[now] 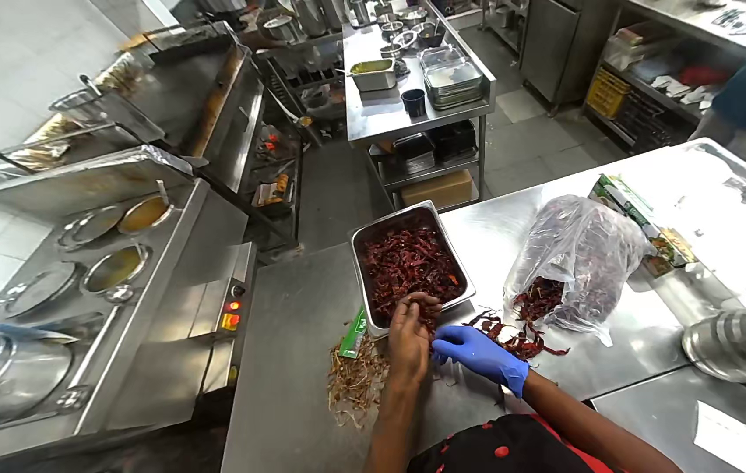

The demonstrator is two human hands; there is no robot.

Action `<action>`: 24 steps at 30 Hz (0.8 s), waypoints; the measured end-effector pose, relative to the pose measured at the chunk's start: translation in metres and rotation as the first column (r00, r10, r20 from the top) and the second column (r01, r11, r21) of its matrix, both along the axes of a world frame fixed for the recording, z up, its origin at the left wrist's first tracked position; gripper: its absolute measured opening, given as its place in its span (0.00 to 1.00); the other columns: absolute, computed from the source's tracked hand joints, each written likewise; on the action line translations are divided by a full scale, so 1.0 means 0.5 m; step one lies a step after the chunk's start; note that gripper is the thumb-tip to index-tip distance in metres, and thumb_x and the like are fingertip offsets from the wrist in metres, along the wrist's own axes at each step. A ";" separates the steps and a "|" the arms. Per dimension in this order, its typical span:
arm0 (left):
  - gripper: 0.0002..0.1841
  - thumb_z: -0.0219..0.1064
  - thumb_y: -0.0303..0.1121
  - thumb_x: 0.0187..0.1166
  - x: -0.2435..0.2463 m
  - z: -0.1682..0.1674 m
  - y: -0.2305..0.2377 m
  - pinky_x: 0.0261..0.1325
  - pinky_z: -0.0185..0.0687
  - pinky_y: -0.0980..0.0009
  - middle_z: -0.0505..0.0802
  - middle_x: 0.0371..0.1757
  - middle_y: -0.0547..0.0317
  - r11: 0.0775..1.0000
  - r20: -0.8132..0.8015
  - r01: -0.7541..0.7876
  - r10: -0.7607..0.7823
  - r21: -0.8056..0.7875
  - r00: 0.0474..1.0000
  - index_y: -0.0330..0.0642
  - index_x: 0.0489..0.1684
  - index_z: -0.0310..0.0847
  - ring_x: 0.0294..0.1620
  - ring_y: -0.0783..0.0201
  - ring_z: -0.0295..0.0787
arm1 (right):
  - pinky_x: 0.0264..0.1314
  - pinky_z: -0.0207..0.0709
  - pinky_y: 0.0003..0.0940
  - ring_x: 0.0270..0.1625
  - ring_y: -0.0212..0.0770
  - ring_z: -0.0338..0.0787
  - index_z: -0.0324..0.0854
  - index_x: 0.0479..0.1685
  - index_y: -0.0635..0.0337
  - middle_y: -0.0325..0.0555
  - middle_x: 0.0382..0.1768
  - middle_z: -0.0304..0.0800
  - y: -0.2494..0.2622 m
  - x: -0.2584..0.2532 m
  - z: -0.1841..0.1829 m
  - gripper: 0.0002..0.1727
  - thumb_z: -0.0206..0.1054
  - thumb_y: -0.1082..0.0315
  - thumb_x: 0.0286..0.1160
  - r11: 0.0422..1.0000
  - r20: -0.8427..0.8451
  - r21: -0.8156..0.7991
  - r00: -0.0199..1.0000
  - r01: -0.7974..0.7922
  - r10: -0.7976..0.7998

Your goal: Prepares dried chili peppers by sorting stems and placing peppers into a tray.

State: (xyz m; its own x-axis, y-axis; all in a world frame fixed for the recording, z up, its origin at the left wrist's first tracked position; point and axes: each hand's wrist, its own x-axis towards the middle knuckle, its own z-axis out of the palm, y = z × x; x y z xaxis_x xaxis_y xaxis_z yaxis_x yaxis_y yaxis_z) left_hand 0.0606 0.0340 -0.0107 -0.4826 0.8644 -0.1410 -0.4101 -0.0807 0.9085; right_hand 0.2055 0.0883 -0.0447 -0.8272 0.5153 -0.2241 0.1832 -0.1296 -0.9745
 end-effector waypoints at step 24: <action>0.11 0.64 0.36 0.79 -0.067 -0.099 0.027 0.69 0.74 0.39 0.94 0.55 0.55 0.967 -0.975 -0.123 -0.221 -0.224 0.036 0.52 0.50 0.94 0.64 0.45 0.86 | 0.58 0.88 0.43 0.50 0.37 0.94 0.82 0.74 0.48 0.40 0.53 0.95 0.080 -0.011 -0.050 0.26 0.58 0.46 0.86 0.958 0.089 0.215 0.973 0.188 -0.211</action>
